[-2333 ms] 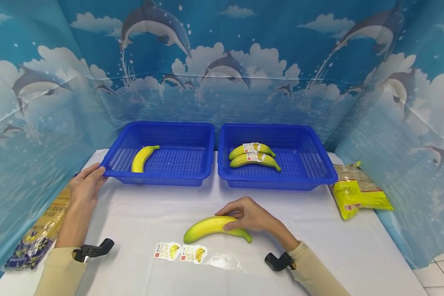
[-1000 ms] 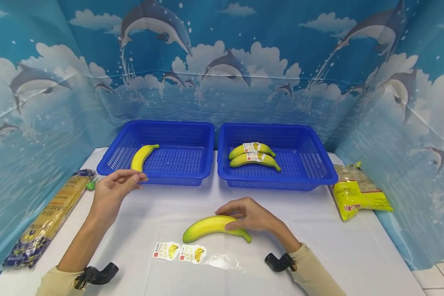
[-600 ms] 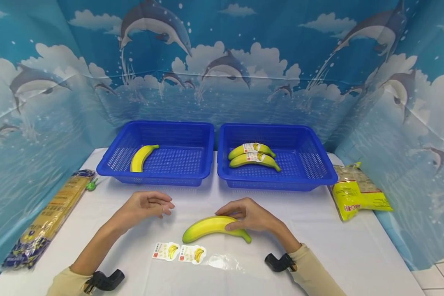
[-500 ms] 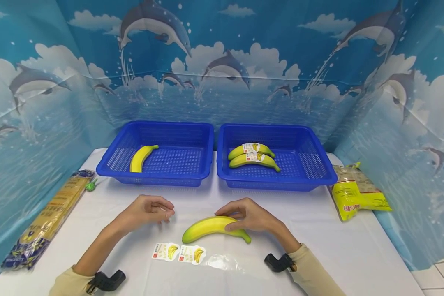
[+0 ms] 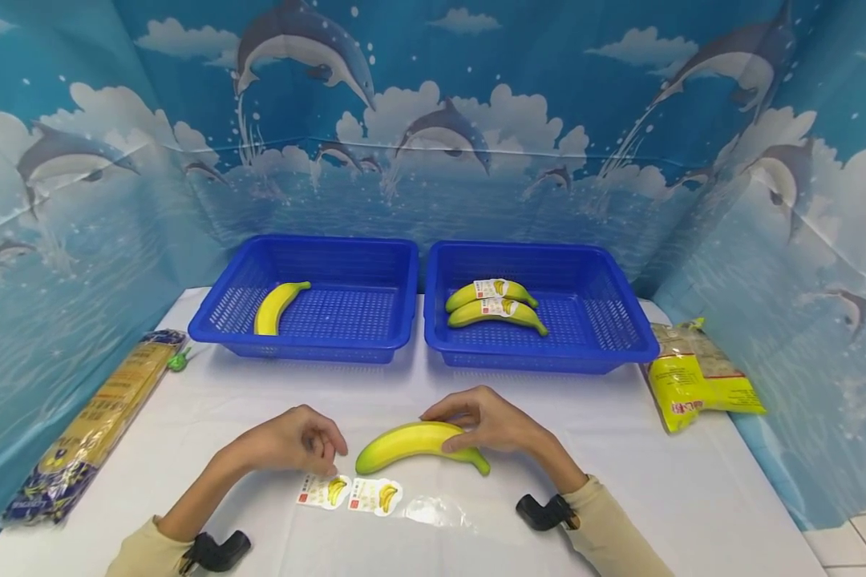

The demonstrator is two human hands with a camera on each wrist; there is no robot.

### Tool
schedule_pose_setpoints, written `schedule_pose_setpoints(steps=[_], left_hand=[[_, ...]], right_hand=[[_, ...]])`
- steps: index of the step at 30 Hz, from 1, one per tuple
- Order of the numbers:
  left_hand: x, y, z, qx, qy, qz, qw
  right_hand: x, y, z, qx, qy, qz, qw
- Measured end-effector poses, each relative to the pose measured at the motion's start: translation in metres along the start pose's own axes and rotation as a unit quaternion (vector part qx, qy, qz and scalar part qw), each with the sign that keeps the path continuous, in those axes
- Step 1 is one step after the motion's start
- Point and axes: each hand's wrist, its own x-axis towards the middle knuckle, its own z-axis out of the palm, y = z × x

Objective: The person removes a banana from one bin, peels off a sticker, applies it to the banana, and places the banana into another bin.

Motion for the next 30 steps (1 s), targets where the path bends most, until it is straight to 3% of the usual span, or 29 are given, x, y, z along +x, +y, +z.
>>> schedule_pose_setpoints(steps=[12, 21, 30], left_hand=[[0.002, 0.007, 0.013, 0.088, 0.019, 0.023, 0.9957], [-0.001, 0.015, 0.023, 0.178, 0.068, 0.035, 0.9811], [-0.004, 0.016, 0.025, 0.198, 0.077, 0.025, 0.9769]], right_hand=[[0.000, 0.002, -0.001, 0.000, -0.001, -0.004, 1.000], [0.000, 0.000, -0.001, 0.010, 0.001, -0.010, 1.000], [0.000, 0.001, 0.001, 0.009, 0.003, -0.005, 1.000]])
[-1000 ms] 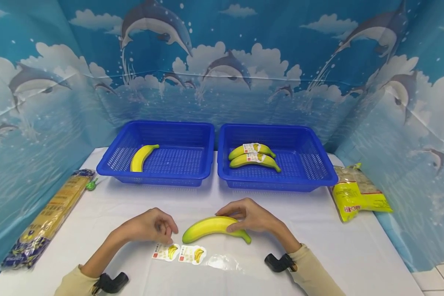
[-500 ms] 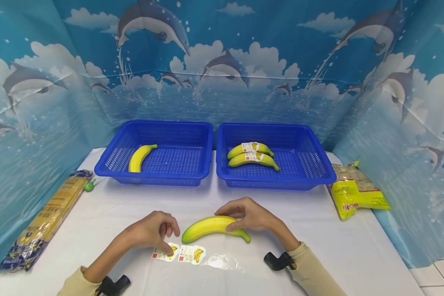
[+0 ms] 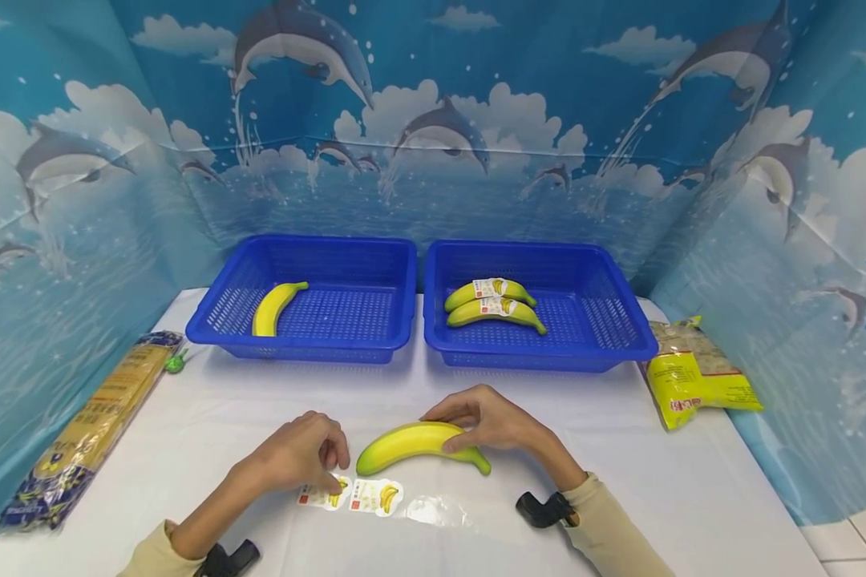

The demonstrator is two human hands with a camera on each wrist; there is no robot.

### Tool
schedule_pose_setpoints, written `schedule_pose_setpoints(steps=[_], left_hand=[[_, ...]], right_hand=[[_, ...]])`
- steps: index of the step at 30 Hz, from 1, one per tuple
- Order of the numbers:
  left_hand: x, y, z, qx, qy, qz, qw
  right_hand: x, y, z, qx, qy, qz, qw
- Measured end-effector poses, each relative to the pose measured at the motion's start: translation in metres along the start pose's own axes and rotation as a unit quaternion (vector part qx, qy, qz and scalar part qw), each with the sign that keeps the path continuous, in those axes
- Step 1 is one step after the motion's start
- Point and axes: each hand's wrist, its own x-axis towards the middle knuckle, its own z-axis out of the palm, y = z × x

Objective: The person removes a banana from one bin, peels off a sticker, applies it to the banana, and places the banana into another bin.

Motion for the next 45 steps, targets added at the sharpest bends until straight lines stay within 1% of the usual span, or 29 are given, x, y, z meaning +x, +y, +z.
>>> schedule_pose_setpoints(steps=[7, 13, 15, 19, 23, 27, 31, 34, 39, 45], left_hand=[[-0.002, 0.000, 0.001, -0.011, -0.006, -0.005, 0.9999], [-0.003, 0.002, 0.001, 0.012, 0.000, 0.013, 0.9998], [-0.003, 0.003, 0.001, 0.023, 0.006, 0.010, 0.9997], [-0.003, 0.002, -0.001, 0.024, 0.010, -0.005, 0.9997], [-0.003, 0.000, -0.001, 0.001, 0.003, -0.006, 1.0000], [-0.002, -0.004, -0.001, -0.028, -0.004, 0.005, 0.9996], [0.001, -0.008, -0.002, -0.068, -0.028, 0.020, 0.9971], [0.002, -0.011, -0.003, -0.091, -0.050, 0.021, 0.9943], [0.003, -0.013, -0.004, -0.096, -0.069, 0.017, 0.9928], [0.002, -0.011, -0.005, -0.076, -0.060, 0.021, 0.9951]], right_hand=[[-0.001, 0.001, 0.000, 0.003, -0.005, -0.007, 1.000], [-0.001, 0.002, -0.001, 0.007, -0.006, -0.008, 1.000], [-0.001, 0.002, -0.001, 0.007, -0.006, -0.007, 1.000], [-0.001, 0.001, -0.001, 0.005, -0.006, -0.006, 1.000], [0.000, 0.002, -0.001, 0.003, -0.007, -0.009, 1.000], [0.000, 0.003, -0.001, 0.004, -0.006, -0.012, 1.000], [-0.001, 0.005, -0.001, 0.007, -0.003, -0.009, 1.000], [-0.001, 0.004, -0.001, 0.011, -0.004, -0.009, 1.000], [-0.001, 0.004, -0.001, 0.016, -0.007, -0.009, 1.000], [-0.001, 0.004, -0.001, 0.018, -0.011, -0.015, 1.000]])
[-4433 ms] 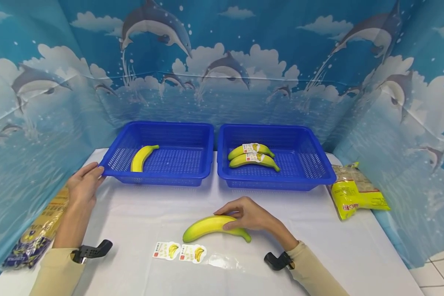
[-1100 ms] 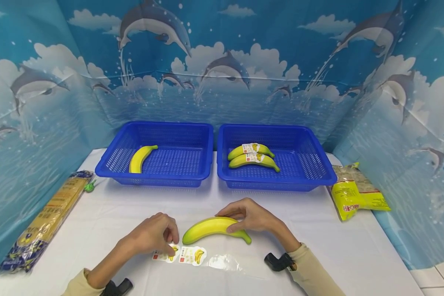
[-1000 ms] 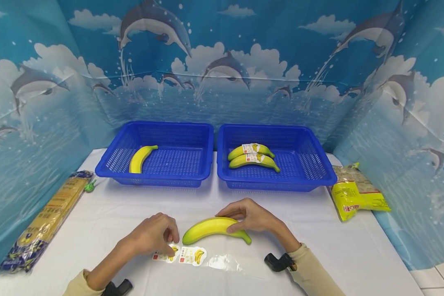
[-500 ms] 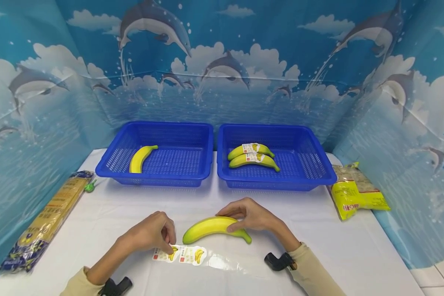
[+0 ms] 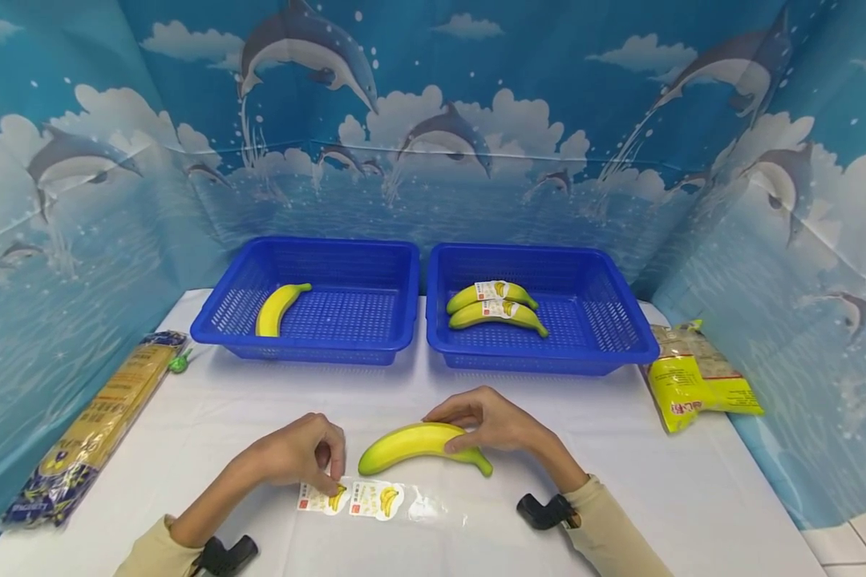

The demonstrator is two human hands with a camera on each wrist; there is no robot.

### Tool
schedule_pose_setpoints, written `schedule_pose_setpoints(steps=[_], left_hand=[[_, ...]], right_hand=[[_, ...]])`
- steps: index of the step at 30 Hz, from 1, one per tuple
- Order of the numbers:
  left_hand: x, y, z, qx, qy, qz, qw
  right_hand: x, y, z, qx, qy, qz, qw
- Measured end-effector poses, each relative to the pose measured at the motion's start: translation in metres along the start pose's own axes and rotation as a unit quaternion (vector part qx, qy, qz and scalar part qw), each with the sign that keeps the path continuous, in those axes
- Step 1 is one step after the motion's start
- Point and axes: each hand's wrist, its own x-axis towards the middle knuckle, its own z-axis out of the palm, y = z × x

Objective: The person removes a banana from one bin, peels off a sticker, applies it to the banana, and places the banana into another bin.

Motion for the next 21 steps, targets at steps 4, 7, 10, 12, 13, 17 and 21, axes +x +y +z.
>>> schedule_pose_setpoints(steps=[4, 7, 10, 12, 13, 17, 21], left_hand=[[-0.0005, 0.0023, 0.0002, -0.001, 0.004, -0.007, 1.0000], [-0.0003, 0.0039, 0.0001, -0.003, 0.005, -0.009, 0.9999], [-0.0002, 0.0047, 0.0001, -0.008, 0.003, -0.007, 0.9999], [-0.0002, 0.0053, -0.0001, -0.017, -0.002, -0.010, 0.9998], [-0.0002, 0.0055, -0.0003, -0.020, -0.005, -0.011, 0.9997], [-0.0007, 0.0062, -0.0029, -0.038, -0.028, -0.010, 0.9988], [-0.0014, 0.0053, -0.0069, -0.054, -0.054, 0.010, 0.9970]], right_hand=[[0.0000, 0.0005, -0.0003, -0.001, -0.001, -0.005, 1.000], [0.0000, 0.0005, -0.0004, -0.002, -0.001, -0.008, 1.000], [-0.0002, 0.0009, -0.0006, 0.000, -0.002, -0.009, 1.000], [-0.0002, 0.0012, -0.0007, 0.003, -0.003, -0.010, 1.000], [-0.0003, 0.0013, -0.0007, 0.003, -0.004, -0.009, 1.000], [-0.0001, 0.0005, -0.0006, -0.001, -0.003, -0.008, 1.000], [-0.0004, -0.0020, -0.0010, -0.010, 0.001, -0.006, 1.000]])
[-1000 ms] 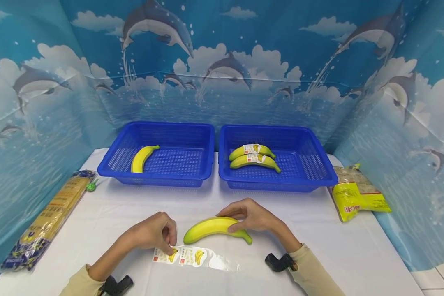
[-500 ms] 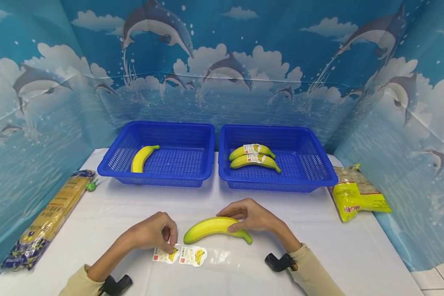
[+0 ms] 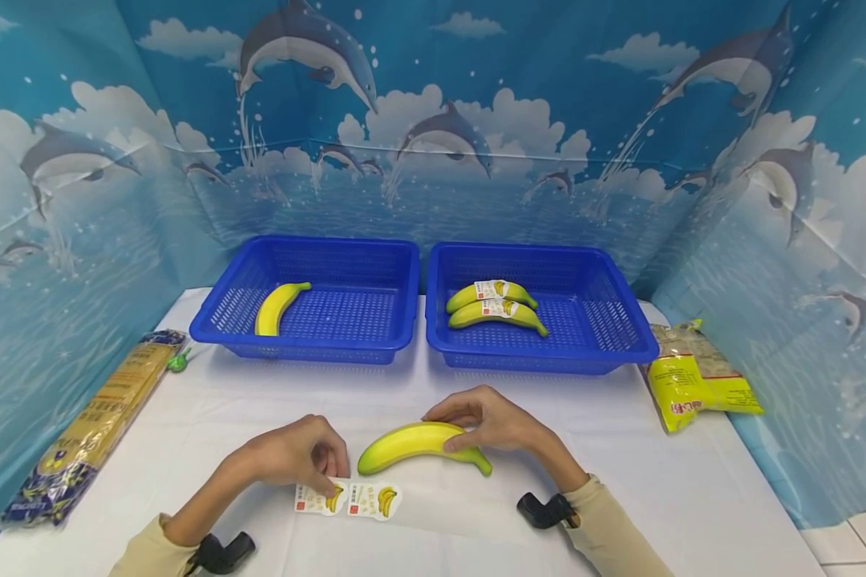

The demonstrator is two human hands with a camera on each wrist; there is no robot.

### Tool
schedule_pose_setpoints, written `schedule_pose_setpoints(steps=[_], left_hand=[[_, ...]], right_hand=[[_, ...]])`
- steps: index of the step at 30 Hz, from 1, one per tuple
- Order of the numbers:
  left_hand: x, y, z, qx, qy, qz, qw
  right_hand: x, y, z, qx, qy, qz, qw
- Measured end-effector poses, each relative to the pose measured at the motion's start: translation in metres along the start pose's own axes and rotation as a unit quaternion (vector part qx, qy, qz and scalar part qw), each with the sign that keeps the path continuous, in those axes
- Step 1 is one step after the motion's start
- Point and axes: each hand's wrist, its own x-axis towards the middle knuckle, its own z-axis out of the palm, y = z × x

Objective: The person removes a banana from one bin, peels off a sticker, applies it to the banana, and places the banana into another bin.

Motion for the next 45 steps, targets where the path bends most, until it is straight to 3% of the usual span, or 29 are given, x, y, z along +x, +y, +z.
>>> schedule_pose_setpoints(steps=[11, 20, 30, 35, 45], left_hand=[[0.003, 0.003, 0.000, -0.055, -0.034, 0.060, 0.9961], [0.009, 0.007, 0.003, -0.113, -0.024, 0.104, 0.9879], [0.022, 0.022, 0.015, -0.132, 0.026, 0.096, 0.9862], [0.029, 0.026, 0.023, -0.155, 0.035, 0.095, 0.9827], [0.037, 0.032, 0.033, -0.198, 0.053, 0.126, 0.9708]], right_hand=[[-0.007, -0.015, -0.009, -0.041, 0.011, -0.021, 0.999], [-0.018, -0.041, -0.019, -0.075, 0.027, -0.076, 0.994], [-0.017, -0.065, 0.002, -0.105, 0.008, -0.101, 0.989], [-0.013, -0.070, 0.016, -0.119, -0.002, -0.128, 0.985], [-0.006, -0.070, 0.039, -0.146, 0.031, -0.128, 0.981]])
